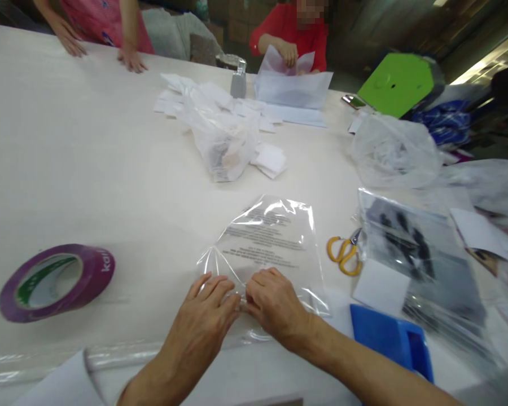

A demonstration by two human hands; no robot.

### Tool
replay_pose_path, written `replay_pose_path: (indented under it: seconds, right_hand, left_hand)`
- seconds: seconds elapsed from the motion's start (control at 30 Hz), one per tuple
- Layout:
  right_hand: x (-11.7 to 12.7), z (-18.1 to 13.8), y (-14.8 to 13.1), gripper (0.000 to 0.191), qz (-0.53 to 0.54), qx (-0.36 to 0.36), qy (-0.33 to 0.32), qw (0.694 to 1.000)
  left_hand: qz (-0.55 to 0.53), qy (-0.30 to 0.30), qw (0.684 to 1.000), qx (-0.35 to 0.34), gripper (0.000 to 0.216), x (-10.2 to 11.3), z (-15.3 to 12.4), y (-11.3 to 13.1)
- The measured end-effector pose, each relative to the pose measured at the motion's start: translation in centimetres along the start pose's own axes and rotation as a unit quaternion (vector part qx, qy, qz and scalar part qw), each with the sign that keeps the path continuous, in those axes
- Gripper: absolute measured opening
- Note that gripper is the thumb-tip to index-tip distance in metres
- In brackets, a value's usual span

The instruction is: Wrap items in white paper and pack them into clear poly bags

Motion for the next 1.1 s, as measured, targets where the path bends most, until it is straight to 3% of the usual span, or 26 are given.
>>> replay_pose_path:
  seconds: [0.1,0.27,0.33,0.43,0.53,0.67,0.83,0.97,1.1]
  right_hand:
    - [-0.2,0.3,0.1,0.027,0.005,-0.020,-0.031,0.999]
    - [-0.8,0.4,-0.2,0.041,0.067,-0.030,-0.078,0.994]
    - [-0.9,0.4,-0.2,0.040,0.125,-0.043,-0.084,0.988]
    - [-0.9,0.2,0.1,0.028,0.182,-0.078,-0.071,0.978]
    - [-0.7,0.1,0.1,0.018,0.159,-0.069,-0.060,0.983]
    - [-0.7,-0.4,-0.3,0.010,0.045,-0.030,-0.105,0.993]
    - [-1.2,-1.2,-0.8,0.015,-0.067,-0.026,-0.151,0.986]
    - [-0.9,-2.0,-1.6,0.016,-0.056,0.005,-0.124,0.991]
    - [-0.4,-4.1,0.4,0.022,-0.062,-0.030,-0.084,0.994]
  left_hand:
    - [-0.027,-0.018,0.999,0.016,0.021,0.3,-0.1,-0.3]
    - [-0.064,-0.124,0.985,0.106,0.024,0.7,0.0,-0.6]
    - [-0.030,-0.140,0.980,0.135,0.022,0.6,0.2,-0.6]
    - [-0.008,-0.141,0.984,0.108,0.016,0.2,0.3,-0.1]
    - [0.023,-0.113,0.991,0.068,0.016,-0.1,0.1,0.2]
    - [0.067,-0.026,0.996,0.052,0.020,0.7,-0.5,0.1]
    - [0.129,0.055,0.990,0.013,0.021,1.0,-1.0,0.4]
    - [0.168,0.079,0.983,0.003,0.024,0.8,-1.3,-0.2]
    - [0.162,0.098,0.981,0.036,0.020,2.1,-3.0,-2.7]
Point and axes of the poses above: each hand's wrist, its own z-axis towards the middle knuckle, its own x-axis out of the back of the hand, y = z × x, the point moved 5 cm from there along z, towards the middle knuckle, and after that the axes turned 8 degrees about -y, right-handed, at the moved point
